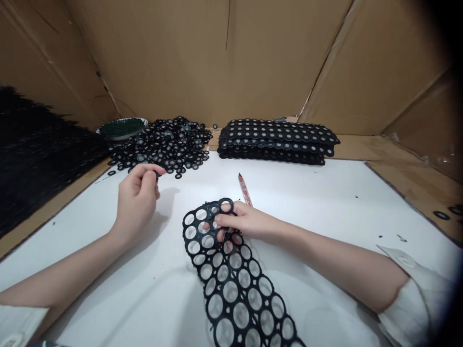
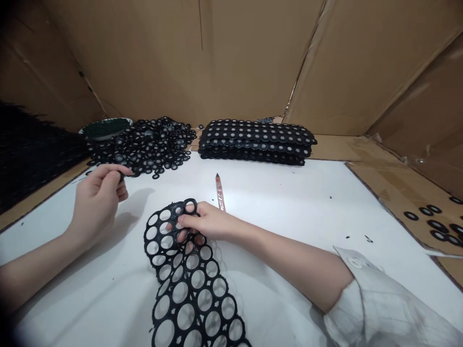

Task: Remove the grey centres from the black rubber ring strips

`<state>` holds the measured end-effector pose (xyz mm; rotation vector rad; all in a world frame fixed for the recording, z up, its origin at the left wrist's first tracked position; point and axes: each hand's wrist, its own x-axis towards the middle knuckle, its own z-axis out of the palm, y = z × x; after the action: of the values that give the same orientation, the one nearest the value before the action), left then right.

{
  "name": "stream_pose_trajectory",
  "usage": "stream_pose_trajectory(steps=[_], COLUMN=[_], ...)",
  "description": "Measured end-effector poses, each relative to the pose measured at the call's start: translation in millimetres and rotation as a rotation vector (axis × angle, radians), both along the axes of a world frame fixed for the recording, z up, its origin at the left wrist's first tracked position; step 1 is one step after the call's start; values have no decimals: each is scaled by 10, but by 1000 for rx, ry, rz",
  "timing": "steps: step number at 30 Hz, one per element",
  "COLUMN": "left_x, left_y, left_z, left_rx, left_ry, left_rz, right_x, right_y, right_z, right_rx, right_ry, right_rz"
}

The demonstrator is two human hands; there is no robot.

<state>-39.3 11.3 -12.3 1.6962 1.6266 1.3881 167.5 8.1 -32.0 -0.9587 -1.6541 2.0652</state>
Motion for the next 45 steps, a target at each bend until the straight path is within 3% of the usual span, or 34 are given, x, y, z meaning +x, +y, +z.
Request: stream_pose_trajectory(steps=[5, 8, 13, 22, 31, 38, 45], left_x=[122, 175, 144, 146, 193, 229, 243], left_y=[-157, -284, -338, -327, -339, -369, -356], left_z=[-14, -41, -77, -86, -152, -32, 25], left_rx=[71, 208, 370, 365, 142, -110, -266], left_ry=[411, 542, 601, 618, 682, 548, 375], left_rz=[-117, -210, -271, -385, -541, -535, -492], right_x=[-2, -7, -12, -1, -60, -85, -101], right_y=[1, 2, 1, -24, -90, -151, -147], right_z=[-21, -27, -36, -37, -59, -23, -19], right_rx=[-19, -15, -12, 69, 148, 123, 115], right_ry=[28, 32, 35, 25, -69, -136, -142], right_rz=[-29, -26, -19, 8, -27, -55, -53])
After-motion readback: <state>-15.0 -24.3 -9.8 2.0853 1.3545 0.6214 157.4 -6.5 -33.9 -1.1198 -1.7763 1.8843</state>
